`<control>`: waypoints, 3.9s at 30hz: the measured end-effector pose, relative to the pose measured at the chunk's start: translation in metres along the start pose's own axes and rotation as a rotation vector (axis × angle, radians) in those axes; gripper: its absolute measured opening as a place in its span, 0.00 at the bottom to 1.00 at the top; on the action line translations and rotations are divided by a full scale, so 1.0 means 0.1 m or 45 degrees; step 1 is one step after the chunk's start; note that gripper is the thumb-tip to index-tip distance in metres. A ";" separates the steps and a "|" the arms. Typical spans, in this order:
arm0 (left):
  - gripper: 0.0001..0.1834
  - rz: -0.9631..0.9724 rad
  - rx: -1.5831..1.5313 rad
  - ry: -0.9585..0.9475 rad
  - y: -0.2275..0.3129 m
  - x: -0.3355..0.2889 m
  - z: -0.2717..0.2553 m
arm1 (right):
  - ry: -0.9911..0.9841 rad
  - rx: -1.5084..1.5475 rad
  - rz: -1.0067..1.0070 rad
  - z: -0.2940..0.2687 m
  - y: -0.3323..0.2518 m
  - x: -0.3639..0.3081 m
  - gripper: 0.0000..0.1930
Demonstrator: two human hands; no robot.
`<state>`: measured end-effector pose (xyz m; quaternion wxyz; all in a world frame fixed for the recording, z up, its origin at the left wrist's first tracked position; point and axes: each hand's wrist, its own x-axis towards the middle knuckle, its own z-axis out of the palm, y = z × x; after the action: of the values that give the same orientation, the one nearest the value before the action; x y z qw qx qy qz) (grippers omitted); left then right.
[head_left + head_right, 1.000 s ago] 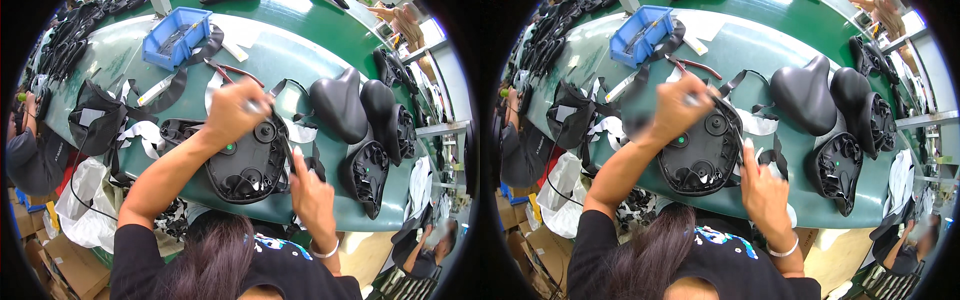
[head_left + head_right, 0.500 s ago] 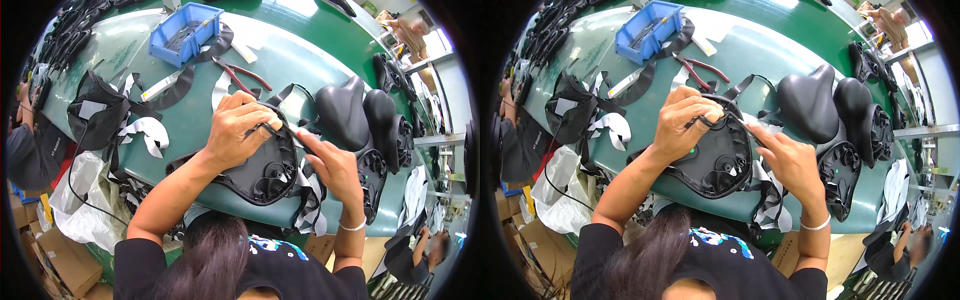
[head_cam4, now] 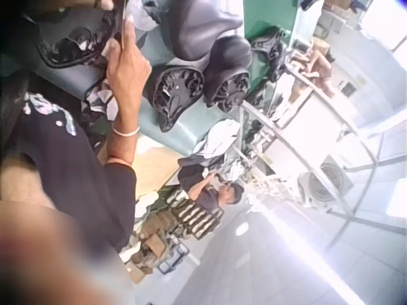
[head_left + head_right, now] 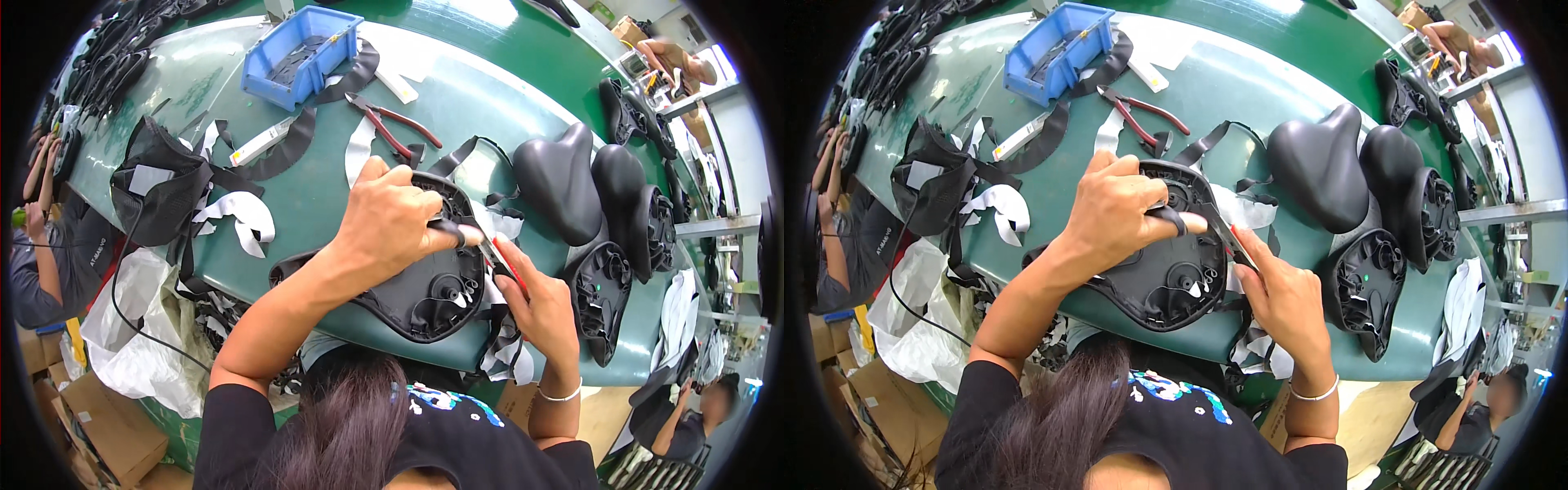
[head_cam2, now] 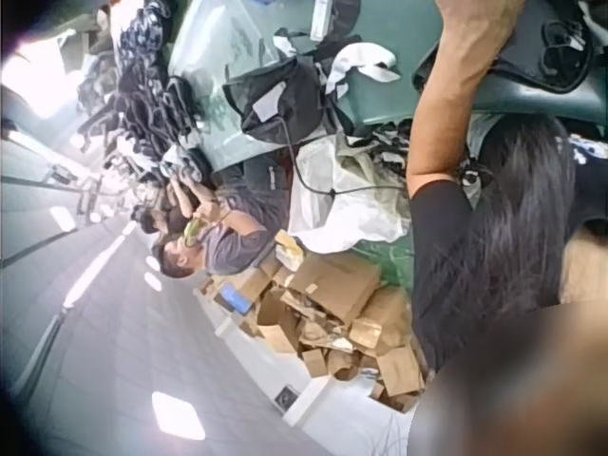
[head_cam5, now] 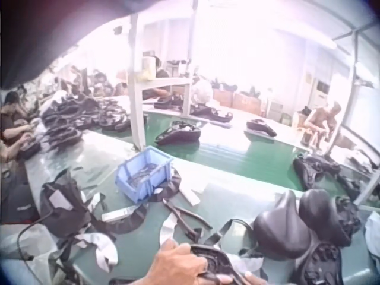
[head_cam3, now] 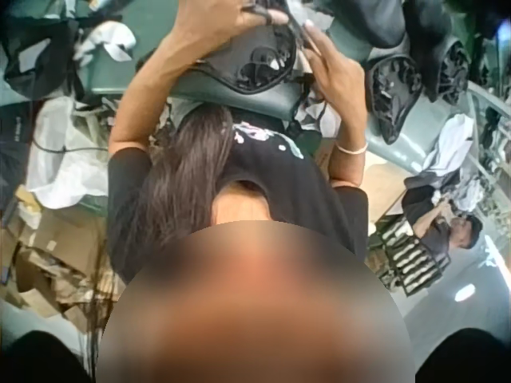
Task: The person trims excess black material from the underside of bicycle seats using red-handled scissors. They repeatedly pick up a seat, cut around the edges, and place the finished seat on the table while handling multiple units in sequence.
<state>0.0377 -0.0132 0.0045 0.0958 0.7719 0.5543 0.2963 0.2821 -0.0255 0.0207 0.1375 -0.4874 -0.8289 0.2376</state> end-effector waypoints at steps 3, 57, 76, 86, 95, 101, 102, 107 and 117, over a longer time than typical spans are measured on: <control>0.18 0.037 0.011 0.109 -0.04 -0.02 0.12 | 0.111 0.016 -0.140 0.00 0.08 0.04 0.23; 0.15 -0.252 -0.682 1.662 -0.32 0.36 -0.77 | -0.156 -0.357 0.094 -0.09 -0.37 -0.66 0.28; 0.22 -0.921 -1.203 -0.641 -0.63 0.03 -0.18 | 0.213 0.826 0.050 -0.29 0.00 0.37 0.24; 0.31 -0.737 -0.981 0.133 -0.57 2.41 1.12 | 1.289 1.391 0.460 -2.10 3.08 2.52 0.18; 0.53 -0.251 -0.036 0.120 -0.31 3.61 2.56 | 0.994 1.663 0.648 -1.82 4.24 4.11 0.18; 0.38 -0.412 -0.916 0.559 -0.32 3.61 2.43 | 1.266 1.560 0.510 -1.92 4.46 4.06 0.18; 0.37 -0.513 -1.040 0.542 -0.36 3.57 2.31 | 1.144 1.494 0.552 -2.02 4.33 3.93 0.18; 0.34 -0.545 -1.744 0.381 -0.63 3.14 1.58 | 0.866 1.219 0.520 -2.71 3.16 2.30 0.18; 0.45 -0.343 -1.893 -0.123 -1.09 0.62 -0.15 | 0.703 0.769 0.830 -1.18 0.98 -0.56 0.24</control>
<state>-0.0445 0.0803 -0.0139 0.6507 0.4415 0.2932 0.5438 0.4361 -0.0039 0.0693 0.4043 -0.7034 -0.4614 0.3591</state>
